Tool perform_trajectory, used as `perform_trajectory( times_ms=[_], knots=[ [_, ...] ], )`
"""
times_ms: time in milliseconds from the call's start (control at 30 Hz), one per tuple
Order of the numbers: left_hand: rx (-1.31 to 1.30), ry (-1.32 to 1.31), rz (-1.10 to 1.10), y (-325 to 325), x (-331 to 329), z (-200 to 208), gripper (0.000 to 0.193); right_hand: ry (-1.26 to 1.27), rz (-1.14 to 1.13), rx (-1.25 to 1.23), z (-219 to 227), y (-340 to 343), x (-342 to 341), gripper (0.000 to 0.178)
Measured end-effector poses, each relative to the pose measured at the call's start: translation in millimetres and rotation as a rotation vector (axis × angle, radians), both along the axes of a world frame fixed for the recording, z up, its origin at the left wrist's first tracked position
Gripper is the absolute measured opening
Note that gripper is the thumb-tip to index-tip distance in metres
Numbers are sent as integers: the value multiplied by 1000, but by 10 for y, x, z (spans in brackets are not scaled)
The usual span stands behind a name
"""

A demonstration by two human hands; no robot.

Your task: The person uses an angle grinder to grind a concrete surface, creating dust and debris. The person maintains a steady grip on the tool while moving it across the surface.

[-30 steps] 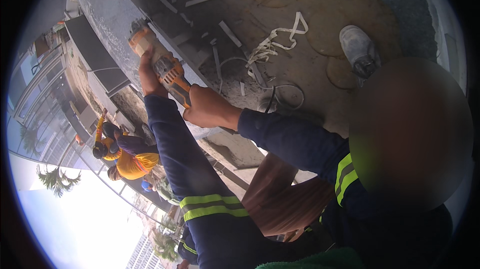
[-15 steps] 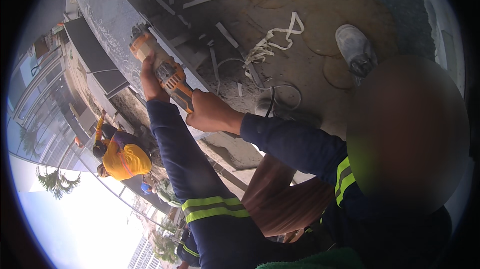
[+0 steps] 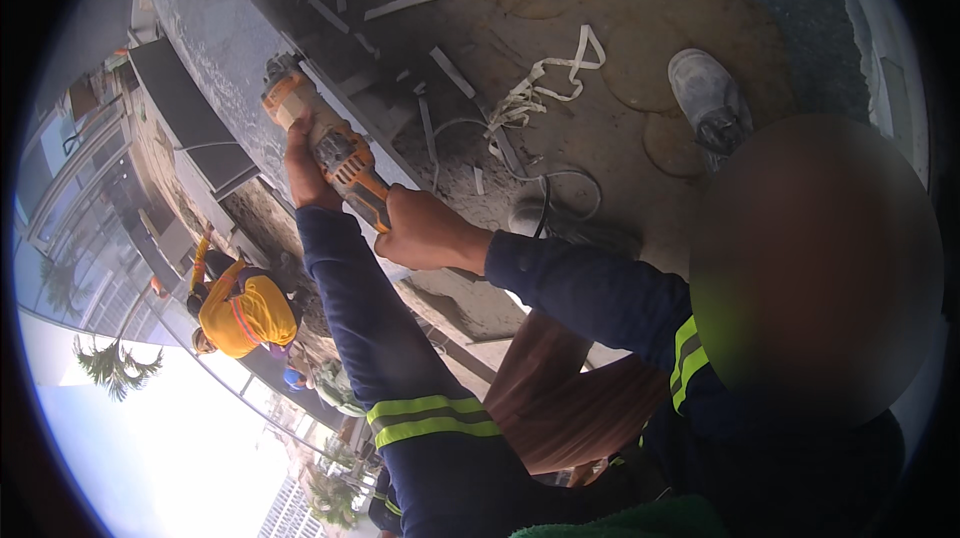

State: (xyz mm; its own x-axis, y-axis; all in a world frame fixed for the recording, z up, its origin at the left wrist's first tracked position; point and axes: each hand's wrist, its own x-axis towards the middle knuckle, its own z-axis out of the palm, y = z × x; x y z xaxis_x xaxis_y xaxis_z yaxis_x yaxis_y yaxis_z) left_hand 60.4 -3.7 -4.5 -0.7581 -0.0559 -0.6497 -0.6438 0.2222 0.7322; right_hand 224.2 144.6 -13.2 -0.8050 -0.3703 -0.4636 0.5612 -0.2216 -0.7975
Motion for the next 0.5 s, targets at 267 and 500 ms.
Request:
perform_trajectory(
  times_ms=[267, 500],
  knots=[
    [-4, -7, 8, 95, -161, 62, 45, 3, -14, -20, -15, 16, -189, 47],
    [-29, -3, -13, 102, -438, 23, 46, -49, -25, -133, -41, 45, -471, 39]
  ],
)
